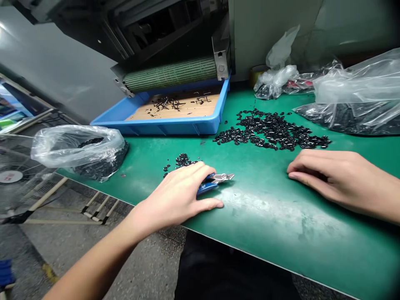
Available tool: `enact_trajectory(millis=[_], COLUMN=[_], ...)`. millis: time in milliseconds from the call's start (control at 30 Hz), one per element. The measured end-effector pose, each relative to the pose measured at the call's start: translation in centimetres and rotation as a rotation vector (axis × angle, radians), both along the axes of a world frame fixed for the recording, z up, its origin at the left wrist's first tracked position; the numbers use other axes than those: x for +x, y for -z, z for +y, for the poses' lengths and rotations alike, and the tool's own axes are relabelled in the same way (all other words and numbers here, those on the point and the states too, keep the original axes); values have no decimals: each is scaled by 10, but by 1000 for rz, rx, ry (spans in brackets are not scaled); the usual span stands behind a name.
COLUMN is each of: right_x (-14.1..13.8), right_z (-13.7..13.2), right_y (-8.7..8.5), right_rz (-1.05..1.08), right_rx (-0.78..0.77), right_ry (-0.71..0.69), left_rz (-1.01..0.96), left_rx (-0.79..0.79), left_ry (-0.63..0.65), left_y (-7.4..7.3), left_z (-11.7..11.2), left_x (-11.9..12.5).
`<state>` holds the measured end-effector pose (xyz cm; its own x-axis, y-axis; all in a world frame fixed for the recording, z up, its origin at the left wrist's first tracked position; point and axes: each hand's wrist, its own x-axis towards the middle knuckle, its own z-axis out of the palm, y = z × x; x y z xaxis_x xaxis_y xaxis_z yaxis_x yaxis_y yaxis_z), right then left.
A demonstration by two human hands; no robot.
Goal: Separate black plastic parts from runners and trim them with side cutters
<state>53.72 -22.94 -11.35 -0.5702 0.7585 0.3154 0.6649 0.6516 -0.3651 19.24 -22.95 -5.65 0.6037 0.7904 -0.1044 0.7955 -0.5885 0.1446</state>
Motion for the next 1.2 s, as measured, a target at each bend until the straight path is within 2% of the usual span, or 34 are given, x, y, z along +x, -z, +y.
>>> enact_trajectory(millis=[133, 233, 367, 467, 533, 600, 667, 733, 833, 933, 1000, 1067, 1133, 1200], right_x=[4, 0, -1, 2, 0, -9, -28, -55, -99, -119, -101, -58, -5, 32], right_z=[-1, -1, 0, 1, 0, -4, -11, -20, -36, -48, -50, -54, -65, -82], right_y=[3, -1, -8, -10, -9, -7, -4, -3, -4, -6, -3, 1, 2, 0], right_rz=[-33, -11, -11, -23, -26, -7, 26, 63, 105, 60, -1, -63, -122, -145], right_rx=[-12, 19, 47, 17, 15, 38, 69, 101, 135, 97, 60, 23, -11, -11], right_ry=[-8, 54, 163, 197, 163, 87, -20, -136, -273, -308, -258, -136, 70, 343], left_rz=[28, 34, 6, -56, -113, -142, -190, -293, -479, -595, -623, -609, -572, -590], left_rx=[-55, -51, 66, 213, 264, 268, 274, 334, 427, 495, 518, 541, 546, 565], left_ry=[37, 100, 297, 379, 352, 322, 281, 177, 26, -52, -40, -20, -22, -12], left_y=[-7, -4, 3, -7, -20, -29, -29, -19, 6, 21, 23, 23, 24, 25], left_z=[19, 32, 53, 68, 70, 64, 51, 37, 22, 18, 18, 21, 23, 23], left_x=[18, 39, 73, 85, 77, 58, 34, 13, -10, -19, -21, -23, -24, -22])
